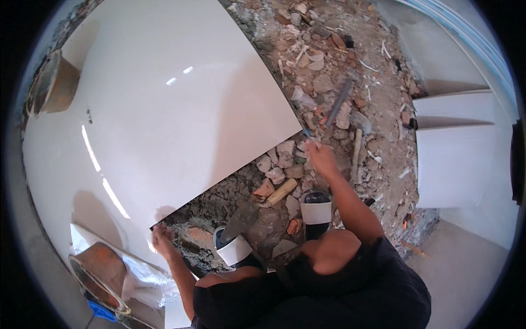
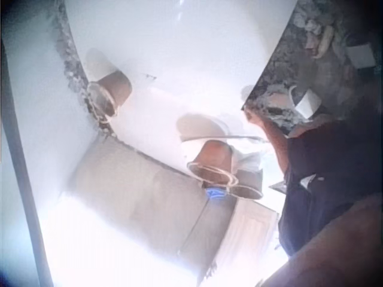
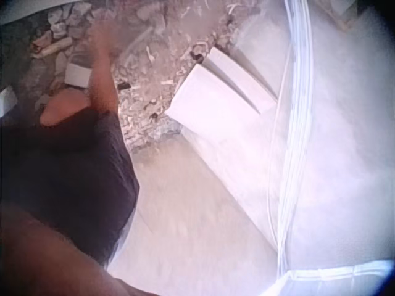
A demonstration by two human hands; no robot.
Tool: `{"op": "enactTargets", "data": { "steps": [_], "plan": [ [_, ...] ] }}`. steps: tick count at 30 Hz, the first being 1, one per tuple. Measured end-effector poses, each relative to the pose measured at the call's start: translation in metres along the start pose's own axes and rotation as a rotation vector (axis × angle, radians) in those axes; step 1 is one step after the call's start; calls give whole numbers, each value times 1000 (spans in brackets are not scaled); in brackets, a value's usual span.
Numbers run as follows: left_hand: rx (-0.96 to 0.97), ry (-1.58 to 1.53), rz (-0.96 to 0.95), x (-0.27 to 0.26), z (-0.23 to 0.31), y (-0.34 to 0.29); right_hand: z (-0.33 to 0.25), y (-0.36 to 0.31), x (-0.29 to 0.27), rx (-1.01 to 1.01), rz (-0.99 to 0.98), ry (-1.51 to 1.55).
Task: The person spreads cement on the floor with a trowel, places a white tile, and taps it with a rubber mallet to set it. The person repeats this process for additional tiles, adjusting positions and smoothing the cement between placements.
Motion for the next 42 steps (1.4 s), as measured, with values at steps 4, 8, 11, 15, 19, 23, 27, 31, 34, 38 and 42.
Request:
{"op": "enactTargets", "data": {
  "steps": [4, 8, 11, 15, 19, 23, 27, 31, 34, 38, 42],
  "plan": [
    [-203, -117, -8, 21, -29, -14, -48, 40, 13, -149, 195, 57],
    [-122, 10, 62, 14, -20, 2, -61, 69, 36, -90, 38, 58],
    [-211, -83, 113, 14, -30, 15, -66, 81, 25, -26, 126, -144],
    [-318, -5, 109, 18, -39, 25, -76, 93, 29, 12, 54, -120],
    [-321, -81, 93, 24, -38, 24, -78, 102, 33, 75, 24, -146],
    [-287, -230, 32, 30, -32, 11, -92, 104, 28, -3, 50, -187],
    [-247, -299, 87, 17, -23, 9, -105, 100, 20, -10, -43, -195],
    [-271, -418, 129, -6, -24, 30, -126, 96, 20, -83, -145, -144],
    [-222, -343, 61, -33, -17, 50, -139, 95, 16, -148, -120, -151],
    [76, 3, -231, -41, 58, 104, -153, 93, 12, -199, -114, -172],
    [0, 270, -196, -15, 109, 152, -161, 87, 11, -163, -111, -186]
  ]
}}
Point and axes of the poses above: each hand's wrist, its own y-axis towards the middle knuckle, its own x-axis out of the palm, z = x × y, the point moved 10 cm from there along y, towards the middle knuckle, and after that the axes turned 8 degrees about y, right-handed, at the moved point
